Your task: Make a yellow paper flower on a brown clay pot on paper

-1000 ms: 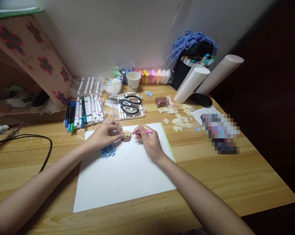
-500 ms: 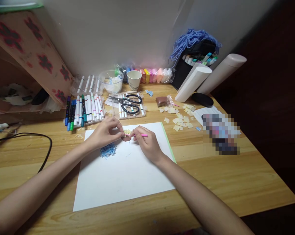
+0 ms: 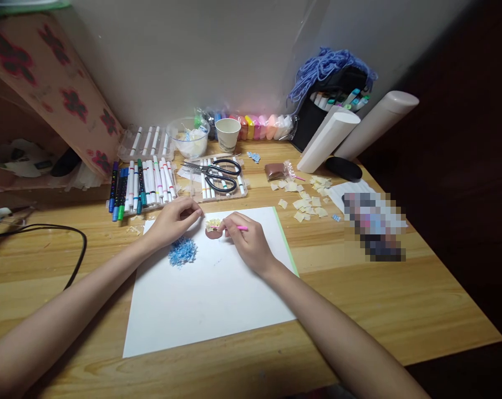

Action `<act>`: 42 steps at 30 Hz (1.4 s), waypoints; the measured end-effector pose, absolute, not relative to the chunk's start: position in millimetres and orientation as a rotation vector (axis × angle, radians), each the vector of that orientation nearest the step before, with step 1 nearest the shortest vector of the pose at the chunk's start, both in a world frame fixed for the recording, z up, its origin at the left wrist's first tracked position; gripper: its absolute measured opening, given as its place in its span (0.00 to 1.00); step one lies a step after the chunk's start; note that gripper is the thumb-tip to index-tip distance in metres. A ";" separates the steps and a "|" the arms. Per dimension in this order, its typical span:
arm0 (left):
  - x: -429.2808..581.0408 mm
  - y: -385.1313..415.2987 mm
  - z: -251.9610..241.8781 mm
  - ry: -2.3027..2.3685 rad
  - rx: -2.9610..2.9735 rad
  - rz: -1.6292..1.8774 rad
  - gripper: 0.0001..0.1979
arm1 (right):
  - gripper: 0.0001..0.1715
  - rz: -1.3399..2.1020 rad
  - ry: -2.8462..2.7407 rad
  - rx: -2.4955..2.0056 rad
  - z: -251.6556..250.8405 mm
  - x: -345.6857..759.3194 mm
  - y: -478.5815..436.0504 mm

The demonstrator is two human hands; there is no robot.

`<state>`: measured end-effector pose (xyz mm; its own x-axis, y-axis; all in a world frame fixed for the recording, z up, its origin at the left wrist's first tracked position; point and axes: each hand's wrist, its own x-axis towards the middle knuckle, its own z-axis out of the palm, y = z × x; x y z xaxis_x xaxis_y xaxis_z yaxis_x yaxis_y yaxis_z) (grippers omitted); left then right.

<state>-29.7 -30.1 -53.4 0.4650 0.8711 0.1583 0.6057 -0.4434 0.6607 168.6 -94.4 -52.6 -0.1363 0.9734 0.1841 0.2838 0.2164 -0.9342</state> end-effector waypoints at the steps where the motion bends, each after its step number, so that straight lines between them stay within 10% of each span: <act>1: -29.7 -30.2 -53.6 1.225 2.191 0.673 0.09 | 0.22 0.968 -1.601 -1.212 -52.8 168.4 -94.2; 19: -30.6 -31.2 -53.4 1.210 2.202 0.673 0.08 | 0.26 0.493 -2.068 -1.319 -35.4 149.5 -72.9; 42: -30.0 -32.5 -52.7 1.223 2.186 0.694 0.09 | 0.08 0.772 -2.063 -1.568 -12.5 157.3 -73.1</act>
<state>-30.0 -32.5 -52.7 0.4569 0.8724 0.1737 0.5969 -0.4455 0.6673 157.3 -73.1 -12.5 -0.2648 0.9643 0.0081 0.7222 0.2039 -0.6610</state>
